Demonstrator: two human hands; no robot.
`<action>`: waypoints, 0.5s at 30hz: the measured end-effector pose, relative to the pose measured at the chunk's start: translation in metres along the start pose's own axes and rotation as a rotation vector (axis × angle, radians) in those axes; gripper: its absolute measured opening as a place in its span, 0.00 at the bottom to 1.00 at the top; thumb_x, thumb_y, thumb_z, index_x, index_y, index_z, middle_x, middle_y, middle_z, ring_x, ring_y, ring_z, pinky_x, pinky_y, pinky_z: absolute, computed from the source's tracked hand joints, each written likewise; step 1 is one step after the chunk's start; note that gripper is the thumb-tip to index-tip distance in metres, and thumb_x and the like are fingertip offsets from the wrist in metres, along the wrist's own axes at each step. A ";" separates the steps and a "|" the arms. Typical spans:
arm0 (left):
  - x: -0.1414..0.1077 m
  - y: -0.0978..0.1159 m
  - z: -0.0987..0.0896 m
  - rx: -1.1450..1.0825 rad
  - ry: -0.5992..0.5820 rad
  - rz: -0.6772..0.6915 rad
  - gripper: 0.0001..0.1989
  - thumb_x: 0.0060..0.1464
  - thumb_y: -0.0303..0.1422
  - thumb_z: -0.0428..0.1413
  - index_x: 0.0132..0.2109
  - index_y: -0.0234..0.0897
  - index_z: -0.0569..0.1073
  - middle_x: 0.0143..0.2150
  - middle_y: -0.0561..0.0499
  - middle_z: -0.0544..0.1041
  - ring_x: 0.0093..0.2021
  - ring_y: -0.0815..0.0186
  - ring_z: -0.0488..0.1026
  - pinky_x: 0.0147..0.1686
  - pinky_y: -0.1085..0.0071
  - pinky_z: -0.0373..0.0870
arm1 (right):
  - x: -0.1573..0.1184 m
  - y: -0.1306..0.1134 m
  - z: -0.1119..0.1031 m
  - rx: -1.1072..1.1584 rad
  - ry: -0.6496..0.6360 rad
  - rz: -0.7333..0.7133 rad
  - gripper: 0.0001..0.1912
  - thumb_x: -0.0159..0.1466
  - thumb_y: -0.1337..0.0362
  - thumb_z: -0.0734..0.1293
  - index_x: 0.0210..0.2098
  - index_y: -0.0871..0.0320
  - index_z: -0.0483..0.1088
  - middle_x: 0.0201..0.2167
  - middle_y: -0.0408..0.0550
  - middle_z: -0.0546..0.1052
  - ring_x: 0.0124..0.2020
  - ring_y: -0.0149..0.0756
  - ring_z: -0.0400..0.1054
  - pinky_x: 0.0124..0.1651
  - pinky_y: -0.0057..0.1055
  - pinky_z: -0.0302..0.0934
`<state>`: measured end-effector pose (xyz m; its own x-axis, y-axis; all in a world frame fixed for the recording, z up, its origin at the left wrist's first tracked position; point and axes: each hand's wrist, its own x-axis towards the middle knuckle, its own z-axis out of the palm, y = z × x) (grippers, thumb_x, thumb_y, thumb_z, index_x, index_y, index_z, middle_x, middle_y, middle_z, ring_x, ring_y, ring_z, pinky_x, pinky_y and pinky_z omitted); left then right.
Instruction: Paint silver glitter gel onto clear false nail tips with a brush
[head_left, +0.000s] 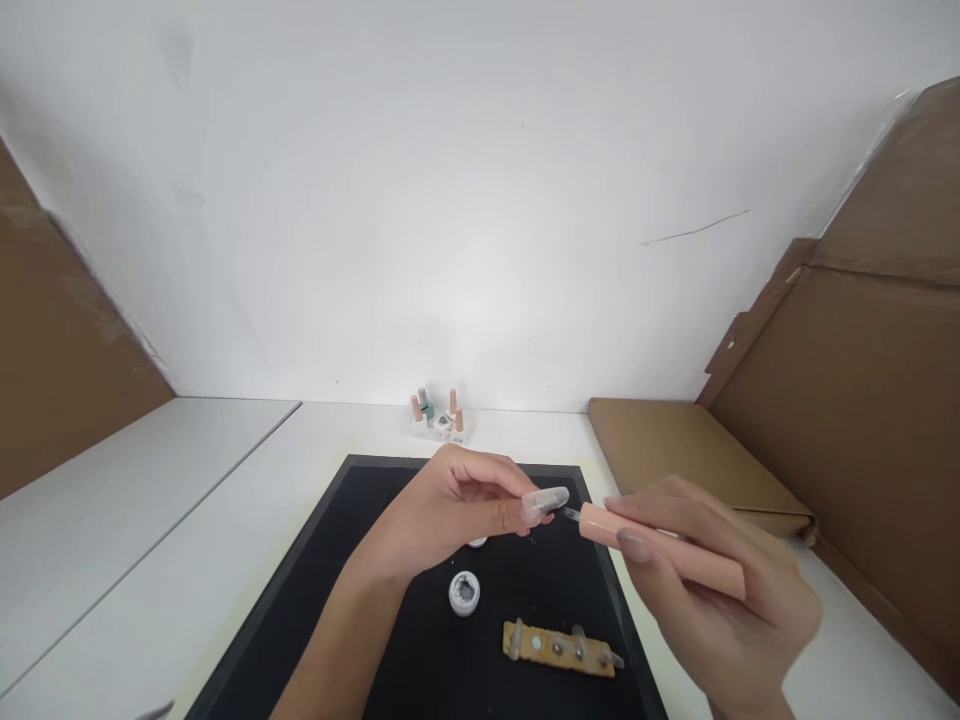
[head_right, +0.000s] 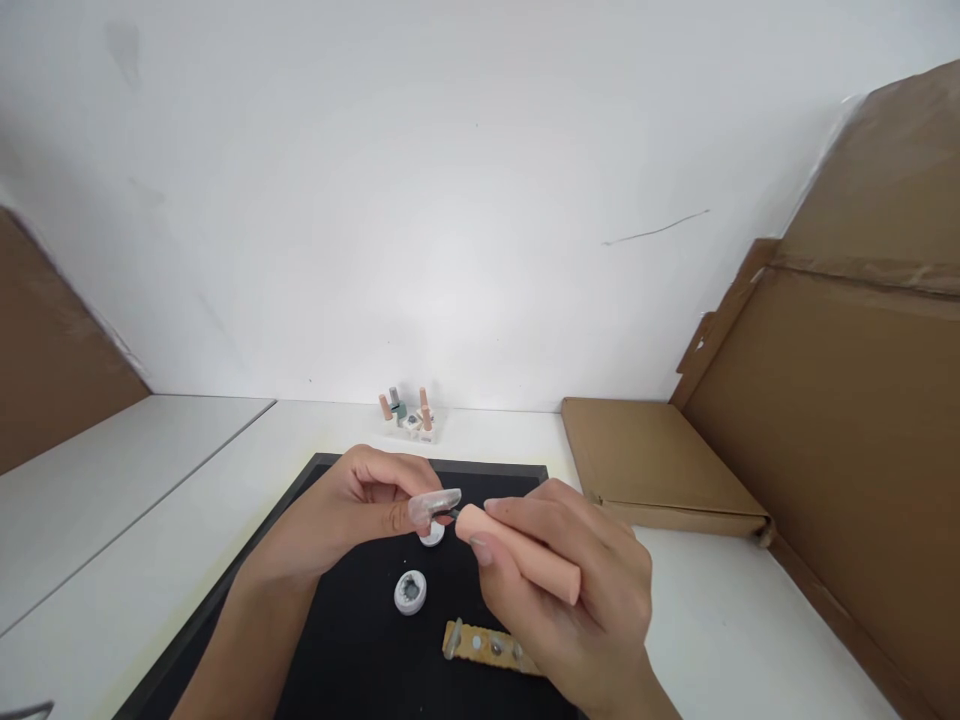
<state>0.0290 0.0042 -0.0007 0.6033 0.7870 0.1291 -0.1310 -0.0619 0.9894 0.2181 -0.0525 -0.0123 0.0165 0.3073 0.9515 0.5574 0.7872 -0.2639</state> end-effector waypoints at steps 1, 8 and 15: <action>0.000 0.000 -0.001 -0.008 -0.004 0.004 0.07 0.48 0.34 0.67 0.28 0.34 0.82 0.26 0.50 0.78 0.28 0.68 0.71 0.31 0.72 0.67 | -0.002 0.001 0.000 -0.008 -0.003 0.004 0.07 0.58 0.74 0.69 0.35 0.57 0.74 0.21 0.43 0.75 0.18 0.31 0.66 0.16 0.28 0.59; -0.001 -0.001 -0.008 -0.030 -0.021 0.011 0.03 0.51 0.30 0.66 0.30 0.36 0.83 0.28 0.51 0.80 0.30 0.69 0.73 0.32 0.74 0.68 | -0.006 0.002 -0.001 0.019 0.021 0.032 0.08 0.58 0.74 0.69 0.35 0.57 0.74 0.22 0.42 0.74 0.18 0.29 0.62 0.16 0.28 0.55; -0.001 -0.002 -0.007 -0.037 -0.031 -0.003 0.04 0.50 0.31 0.67 0.29 0.35 0.83 0.27 0.51 0.79 0.29 0.69 0.73 0.31 0.74 0.67 | -0.003 0.001 -0.002 0.072 -0.047 0.026 0.06 0.60 0.72 0.69 0.37 0.58 0.73 0.25 0.44 0.76 0.21 0.30 0.66 0.19 0.28 0.59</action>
<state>0.0231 0.0079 -0.0029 0.6275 0.7679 0.1287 -0.1580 -0.0363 0.9868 0.2196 -0.0539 -0.0153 -0.0093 0.3517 0.9361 0.4961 0.8144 -0.3010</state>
